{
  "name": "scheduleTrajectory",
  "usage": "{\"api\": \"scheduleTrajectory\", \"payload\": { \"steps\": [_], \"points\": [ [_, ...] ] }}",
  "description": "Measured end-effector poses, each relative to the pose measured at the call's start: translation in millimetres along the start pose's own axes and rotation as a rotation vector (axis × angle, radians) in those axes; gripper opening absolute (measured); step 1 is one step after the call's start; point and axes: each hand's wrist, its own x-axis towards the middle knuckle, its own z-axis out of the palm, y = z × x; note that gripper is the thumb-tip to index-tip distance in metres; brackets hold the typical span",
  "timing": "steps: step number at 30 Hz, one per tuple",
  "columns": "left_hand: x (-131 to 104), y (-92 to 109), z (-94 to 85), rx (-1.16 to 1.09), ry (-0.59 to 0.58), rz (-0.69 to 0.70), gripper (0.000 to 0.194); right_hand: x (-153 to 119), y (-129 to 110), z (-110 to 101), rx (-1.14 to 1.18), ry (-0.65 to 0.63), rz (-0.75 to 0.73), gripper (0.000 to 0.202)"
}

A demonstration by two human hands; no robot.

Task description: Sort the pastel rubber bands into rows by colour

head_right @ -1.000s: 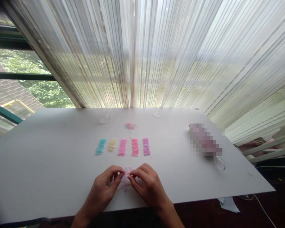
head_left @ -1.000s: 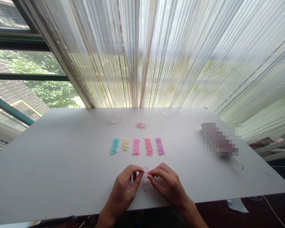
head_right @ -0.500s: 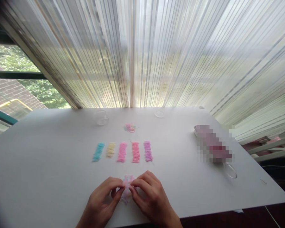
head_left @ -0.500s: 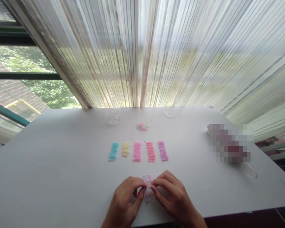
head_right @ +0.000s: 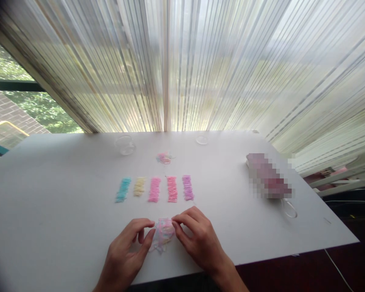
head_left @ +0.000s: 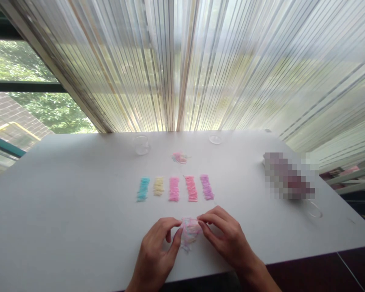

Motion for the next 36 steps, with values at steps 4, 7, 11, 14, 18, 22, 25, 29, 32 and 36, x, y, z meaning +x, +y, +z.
{"api": "scheduleTrajectory", "payload": {
  "steps": [4, 7, 11, 14, 18, 22, 25, 29, 32, 36],
  "points": [
    [-1.0, 0.7, 0.4, 0.018, -0.002, 0.018, 0.012, 12.1, 4.6, -7.8, -0.092, 0.001, -0.064, 0.012],
    [-1.2, 0.7, 0.6, 0.026, 0.006, 0.035, 0.013, 25.4, 9.0, -11.7, -0.146, -0.018, -0.105, 0.014],
    [-0.9, 0.7, 0.6, 0.045, 0.003, 0.031, 0.013, 39.2, 11.8, -13.6, -0.159, -0.033, -0.129, 0.014],
    [-1.5, 1.0, 0.5, 0.045, 0.012, 0.012, 0.012, 43.4, 6.7, -13.9, -0.112, -0.008, -0.148, 0.014],
    [-4.1, 1.5, -0.2, 0.049, 0.052, -0.01, 0.012, 42.5, -6.4, -11.1, -0.031, -0.009, -0.193, 0.015],
    [-6.1, 1.4, -1.4, 0.045, 0.095, -0.027, 0.016, 38.4, -13.3, -3.6, 0.022, -0.049, -0.23, 0.015],
    [-5.2, 1.7, -2.1, 0.034, 0.086, -0.023, 0.015, 34.3, -13.1, 2.1, 0.055, -0.063, -0.241, 0.015],
    [-3.4, 2.8, -2.9, 0.015, 0.057, -0.005, 0.008, 30.3, -12.8, 7.1, 0.105, -0.073, -0.267, 0.018],
    [-4.2, 2.9, -3.5, 0.016, 0.033, 0.016, 0.007, 29.2, -13.5, 10.0, 0.121, -0.077, -0.262, 0.019],
    [-7.3, 2.2, -4.2, 0.009, 0.005, 0.017, 0.007, 28.2, -13.8, 11.9, 0.145, -0.089, -0.211, 0.017]
  ]
}}
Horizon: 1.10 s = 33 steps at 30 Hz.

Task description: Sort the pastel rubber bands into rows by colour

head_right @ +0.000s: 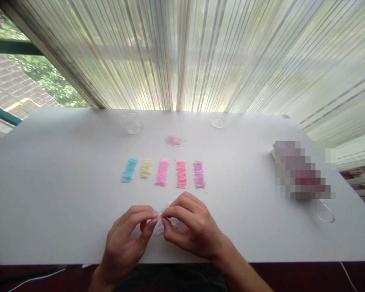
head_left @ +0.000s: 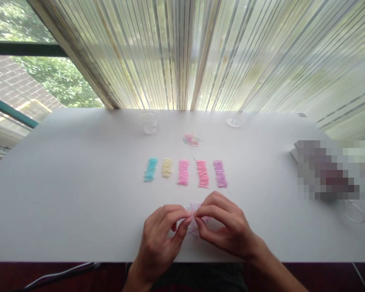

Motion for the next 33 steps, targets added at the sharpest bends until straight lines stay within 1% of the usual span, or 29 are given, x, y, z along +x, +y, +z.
{"api": "scheduleTrajectory", "payload": {
  "steps": [3, 7, 10, 15, 21, 26, 31, 33],
  "points": [
    [-1.0, 0.5, -0.4, -0.001, -0.001, -0.009, 0.01, -1.5, 0.5, -0.5, 0.028, -0.003, 0.027, 0.017],
    [-0.3, 2.1, -0.7, 0.009, 0.027, -0.018, 0.012, -3.9, 1.8, -1.5, 0.056, -0.013, 0.024, 0.016],
    [-0.1, 2.4, -0.9, -0.001, 0.004, -0.009, 0.015, -3.9, 2.3, -1.5, 0.072, -0.018, 0.034, 0.016],
    [-1.2, 1.0, -0.8, 0.011, -0.031, 0.002, 0.016, -1.4, 1.4, -1.4, 0.06, -0.029, 0.01, 0.014],
    [0.3, 1.2, 0.5, 0.046, -0.037, 0.029, 0.015, -1.4, 0.0, -2.5, 0.058, -0.028, 0.069, 0.014],
    [2.9, 3.1, 0.9, 0.048, -0.021, 0.004, 0.014, -2.0, 1.5, -4.0, 0.072, 0.008, 0.088, 0.015],
    [2.7, 3.0, 0.4, -0.01, -0.001, -0.068, 0.013, -3.6, 2.6, -8.7, 0.072, 0.049, 0.172, 0.014],
    [2.8, 2.9, 0.5, -0.015, -0.012, -0.092, 0.012, -4.1, 2.9, -9.4, 0.077, 0.051, 0.155, 0.013]
  ]
}}
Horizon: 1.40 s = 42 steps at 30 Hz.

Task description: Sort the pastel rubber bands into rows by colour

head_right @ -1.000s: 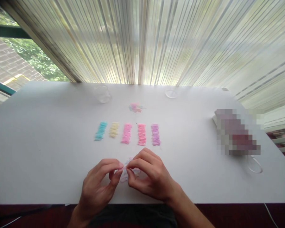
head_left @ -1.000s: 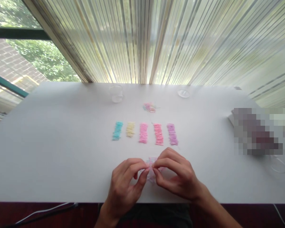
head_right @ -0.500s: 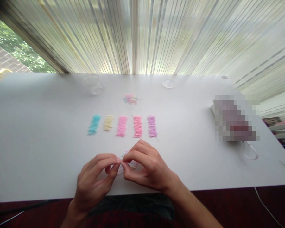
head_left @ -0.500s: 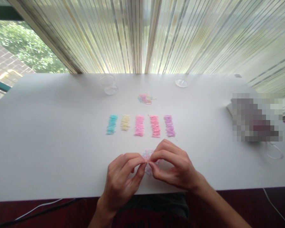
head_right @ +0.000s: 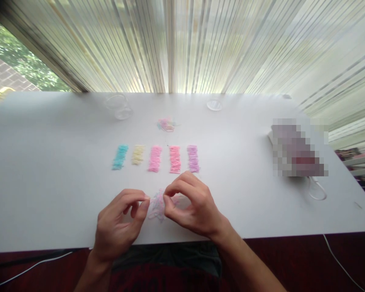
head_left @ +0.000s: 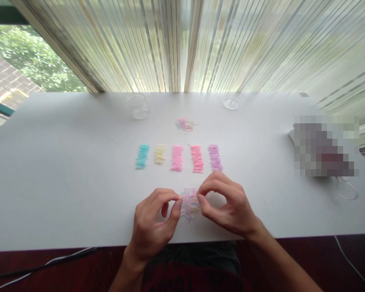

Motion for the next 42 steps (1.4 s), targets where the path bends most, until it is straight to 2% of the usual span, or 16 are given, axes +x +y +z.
{"api": "scheduleTrajectory", "payload": {
  "steps": [7, 29, 42],
  "points": [
    [-0.2, 0.4, 0.6, 0.016, -0.012, -0.005, 0.01, -1.4, 4.7, 4.8, -0.03, -0.064, -0.115, 0.008],
    [0.9, -1.1, -0.3, -0.007, -0.018, 0.034, 0.011, -0.8, 6.9, -0.1, -0.025, -0.086, -0.097, 0.009],
    [-0.1, -1.8, 0.6, -0.013, -0.031, -0.001, 0.011, -1.3, 6.9, 1.9, -0.053, -0.067, -0.088, 0.01]
  ]
}}
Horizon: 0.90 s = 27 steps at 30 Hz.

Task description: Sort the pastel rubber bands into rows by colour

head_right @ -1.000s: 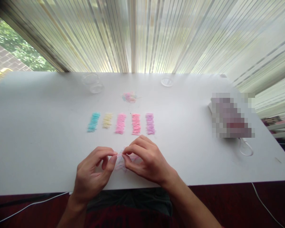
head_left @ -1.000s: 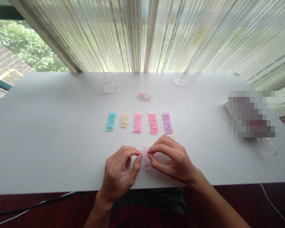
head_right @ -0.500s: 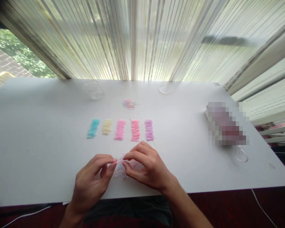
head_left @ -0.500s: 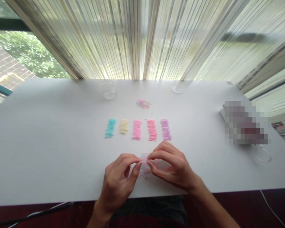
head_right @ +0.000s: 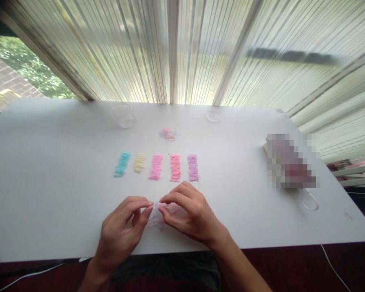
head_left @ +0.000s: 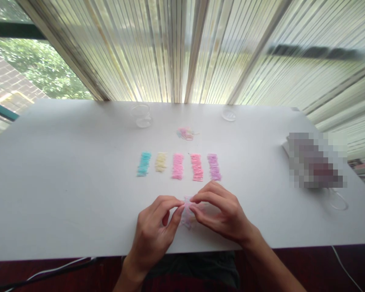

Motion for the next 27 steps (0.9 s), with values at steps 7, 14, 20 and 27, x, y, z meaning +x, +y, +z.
{"api": "scheduleTrajectory", "payload": {
  "steps": [7, 14, 20, 27],
  "points": [
    [0.9, -0.1, 0.6, 0.014, 0.009, -0.019, 0.012, 1.7, 3.8, -3.4, -0.072, 0.03, -0.004, 0.01],
    [0.8, -0.2, 0.7, 0.057, 0.013, -0.032, 0.012, 2.1, 24.2, -13.7, -0.452, 0.13, 0.066, 0.012],
    [1.2, -1.0, 1.5, 0.064, -0.006, -0.041, 0.01, 5.5, 27.0, -10.9, -0.508, 0.065, 0.09, 0.013],
    [0.8, -1.7, 1.1, 0.063, -0.028, -0.056, 0.008, 7.1, 28.1, -8.6, -0.554, 0.099, 0.11, 0.015]
  ]
}}
